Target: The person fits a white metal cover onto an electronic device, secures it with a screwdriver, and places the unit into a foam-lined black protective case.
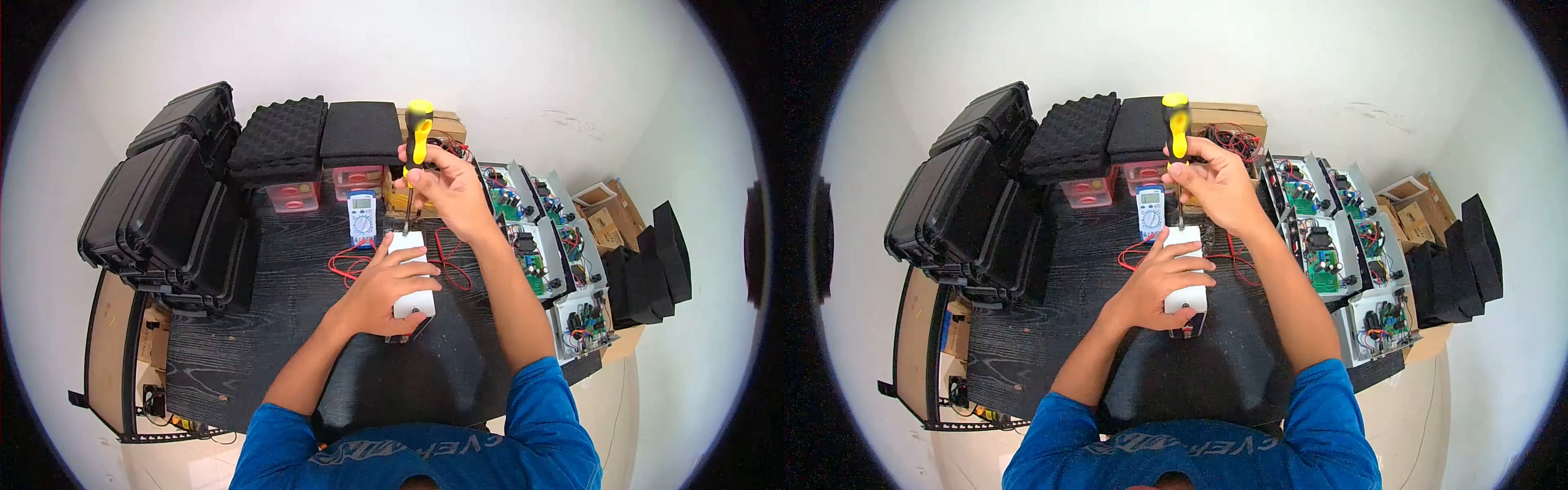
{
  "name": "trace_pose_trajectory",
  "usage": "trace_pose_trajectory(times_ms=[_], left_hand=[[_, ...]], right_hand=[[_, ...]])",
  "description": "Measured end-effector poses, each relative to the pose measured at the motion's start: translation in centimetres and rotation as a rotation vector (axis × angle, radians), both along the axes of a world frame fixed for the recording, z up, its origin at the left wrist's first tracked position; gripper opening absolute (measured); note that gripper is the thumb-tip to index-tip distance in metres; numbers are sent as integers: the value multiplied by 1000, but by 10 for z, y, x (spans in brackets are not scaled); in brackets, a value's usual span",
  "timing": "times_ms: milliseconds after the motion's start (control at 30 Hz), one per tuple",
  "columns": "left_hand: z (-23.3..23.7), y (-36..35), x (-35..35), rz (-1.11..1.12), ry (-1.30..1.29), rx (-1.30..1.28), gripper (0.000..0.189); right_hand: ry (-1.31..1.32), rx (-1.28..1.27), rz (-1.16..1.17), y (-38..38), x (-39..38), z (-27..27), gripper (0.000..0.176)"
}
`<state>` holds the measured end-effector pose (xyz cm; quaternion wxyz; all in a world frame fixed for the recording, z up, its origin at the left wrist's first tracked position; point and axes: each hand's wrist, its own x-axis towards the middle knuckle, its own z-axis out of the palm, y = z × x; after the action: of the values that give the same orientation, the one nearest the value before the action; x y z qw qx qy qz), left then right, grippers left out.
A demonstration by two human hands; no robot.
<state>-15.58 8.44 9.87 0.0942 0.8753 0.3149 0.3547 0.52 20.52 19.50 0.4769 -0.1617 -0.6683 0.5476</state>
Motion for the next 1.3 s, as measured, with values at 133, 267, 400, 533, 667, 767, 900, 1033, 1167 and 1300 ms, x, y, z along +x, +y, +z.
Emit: trace_pose_trajectory(times_ms=[133, 267, 400, 533, 667, 767, 900, 1033, 1167, 1300], left_hand=[[1, -1, 0, -5, -1, -7, 52], [2, -1, 0, -11, 23, -17, 52], [2, 0, 0, -13, 22, -17, 53], [-1, 2, 0, -10, 13, -12, 53], [0, 1, 0, -10, 12, -14, 52], [4, 0, 0, -3, 21, -19, 49], [5, -1, 0, -2, 23, -27, 49], [4, -1, 1, -5, 17, -24, 49], [4, 0, 1, -12, 2, -12, 50], [3, 1, 1, -12, 4, -10, 50]], right_hand=[[-30, -54, -77, 2, -1, -5, 36], [6, -87, 26, 3, 1, -4, 43], [126, -172, 162, 2, 4, 2, 46], [72, -59, 69, 0, 1, -3, 37], [-41, -24, -51, -3, -2, 3, 34], [0, -8, -18, -1, -5, 4, 35], [26, 67, 29, 7, -4, -1, 42], [-23, 8, 84, 5, 2, 4, 49], [-9, -18, 179, 7, 4, 5, 39], [1, -4, 69, 10, -2, -3, 45]])
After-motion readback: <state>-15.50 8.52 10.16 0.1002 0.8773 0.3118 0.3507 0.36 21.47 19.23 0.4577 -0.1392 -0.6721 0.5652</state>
